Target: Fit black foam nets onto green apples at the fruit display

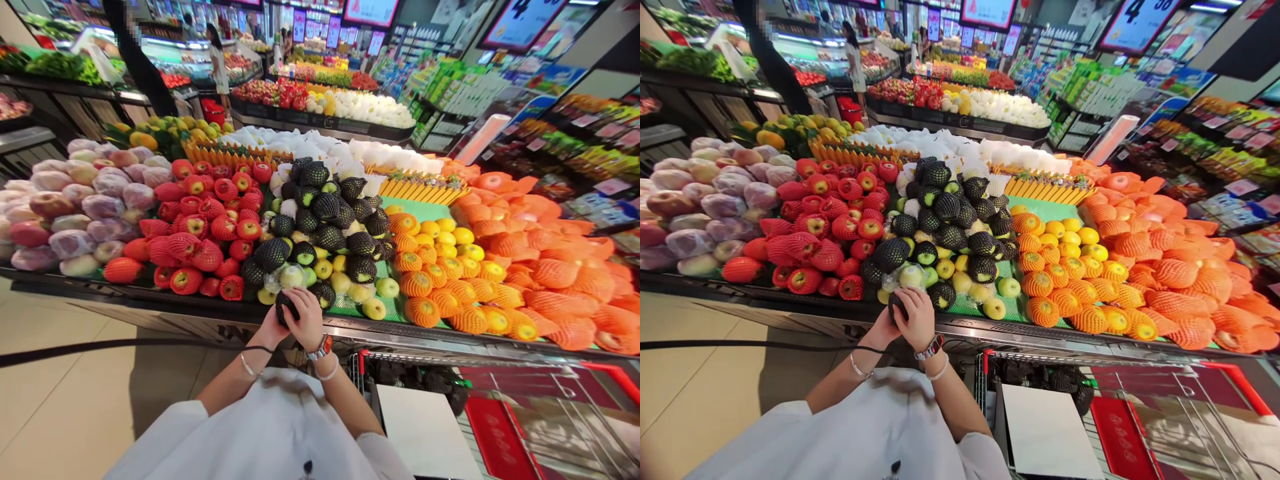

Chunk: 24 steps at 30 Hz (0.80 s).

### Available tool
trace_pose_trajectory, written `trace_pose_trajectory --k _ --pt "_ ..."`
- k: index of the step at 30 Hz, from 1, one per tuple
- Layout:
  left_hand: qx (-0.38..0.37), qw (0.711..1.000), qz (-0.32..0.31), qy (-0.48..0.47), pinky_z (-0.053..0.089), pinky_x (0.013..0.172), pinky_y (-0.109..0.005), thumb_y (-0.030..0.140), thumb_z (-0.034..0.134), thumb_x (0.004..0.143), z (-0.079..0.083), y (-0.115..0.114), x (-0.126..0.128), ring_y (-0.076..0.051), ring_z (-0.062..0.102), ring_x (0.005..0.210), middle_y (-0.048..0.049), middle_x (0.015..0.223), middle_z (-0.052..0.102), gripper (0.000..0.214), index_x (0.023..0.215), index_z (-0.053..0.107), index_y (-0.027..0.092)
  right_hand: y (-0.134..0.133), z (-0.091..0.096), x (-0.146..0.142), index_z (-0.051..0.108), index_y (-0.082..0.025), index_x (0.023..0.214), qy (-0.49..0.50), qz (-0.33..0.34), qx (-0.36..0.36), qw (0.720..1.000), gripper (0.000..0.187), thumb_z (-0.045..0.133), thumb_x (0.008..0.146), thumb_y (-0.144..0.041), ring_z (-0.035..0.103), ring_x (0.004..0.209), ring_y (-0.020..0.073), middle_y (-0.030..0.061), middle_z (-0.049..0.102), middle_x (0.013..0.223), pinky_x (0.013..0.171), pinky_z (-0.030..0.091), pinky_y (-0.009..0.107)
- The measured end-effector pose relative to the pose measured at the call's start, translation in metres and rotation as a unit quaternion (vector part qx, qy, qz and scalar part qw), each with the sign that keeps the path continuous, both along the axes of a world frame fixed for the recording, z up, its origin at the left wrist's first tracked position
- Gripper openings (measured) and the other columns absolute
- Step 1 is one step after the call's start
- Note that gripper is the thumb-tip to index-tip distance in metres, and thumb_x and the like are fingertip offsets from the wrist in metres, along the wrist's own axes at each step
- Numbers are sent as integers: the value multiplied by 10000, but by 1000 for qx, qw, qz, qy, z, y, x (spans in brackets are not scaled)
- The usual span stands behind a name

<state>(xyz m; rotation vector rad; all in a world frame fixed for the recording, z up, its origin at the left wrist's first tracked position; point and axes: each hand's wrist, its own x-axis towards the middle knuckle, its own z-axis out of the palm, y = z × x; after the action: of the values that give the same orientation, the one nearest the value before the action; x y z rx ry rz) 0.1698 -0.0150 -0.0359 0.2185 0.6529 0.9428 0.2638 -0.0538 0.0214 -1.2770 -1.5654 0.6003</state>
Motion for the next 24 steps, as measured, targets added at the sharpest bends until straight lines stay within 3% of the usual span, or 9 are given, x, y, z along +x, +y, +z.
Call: trace_pose_trajectory --k 5,8,10,12,14,17,19,21,24 --pt "-27 999 7 19 543 827 -342 313 534 852 7 2 -3 -209 651 895 -63 918 694 267 1058 631 173 2 2 2 601 -294 1198 -11 12 -8 1000 390 585 809 -317 424 1231 279 50 585 1245 1091 269 487" --pt "-16 998 41 42 516 862 -350 337 554 836 16 3 -2 -222 637 948 -70 948 697 266 1013 651 164 10 -4 8 600 -255 1177 83 -41 -22 995 430 647 760 -349 473 1173 267 75 591 1210 1070 309 457" --pt "45 994 73 71 468 934 -364 368 569 823 22 2 2 -233 605 1036 -80 1028 686 299 1020 653 160 17 -11 11 536 -242 1242 199 -112 -36 973 497 632 768 -360 512 1126 230 68 582 1209 1052 333 426" --pt "168 971 92 146 397 1011 -394 415 577 813 28 1 6 -244 553 1127 -85 1126 652 354 1063 641 172 21 -19 12 472 -247 1295 342 -161 -55 924 529 580 796 -384 533 1107 191 47 569 1234 1036 353 393" --pt "328 900 105 266 326 1064 -438 459 601 789 31 0 7 -264 499 1192 -95 1213 601 431 1125 611 190 24 -25 10 477 -253 1285 491 -147 -93 854 505 528 812 -422 562 1079 169 25 596 1212 1008 389 370" --pt "533 728 114 416 269 1086 -512 481 661 728 34 1 3 -309 427 1260 -128 1332 502 573 1216 545 204 22 -31 4 596 -243 1146 645 -70 -190 737 408 524 796 -441 618 994 165 3 680 1080 957 445 351" --pt "613 638 98 455 312 1059 -520 437 680 721 35 3 -2 -316 437 1253 -143 1340 491 606 1255 505 210 20 -33 0 654 -237 1047 687 -34 -242 684 335 546 783 -414 637 955 156 -7 707 1023 946 457 326" --pt "647 596 82 468 394 1001 -489 352 669 743 36 4 -5 -289 508 1175 -134 1247 559 541 1240 505 214 17 -34 -3 670 -234 1026 707 -14 -252 661 309 544 790 -389 641 948 143 -11 710 1031 948 457 303" --pt "631 603 130 471 462 920 -450 251 622 779 37 4 -2 -247 577 1046 -96 1064 625 316 1088 574 208 16 -31 -10 645 -258 1097 723 -21 -204 660 333 526 812 -384 635 986 128 -19 699 1079 968 443 292"
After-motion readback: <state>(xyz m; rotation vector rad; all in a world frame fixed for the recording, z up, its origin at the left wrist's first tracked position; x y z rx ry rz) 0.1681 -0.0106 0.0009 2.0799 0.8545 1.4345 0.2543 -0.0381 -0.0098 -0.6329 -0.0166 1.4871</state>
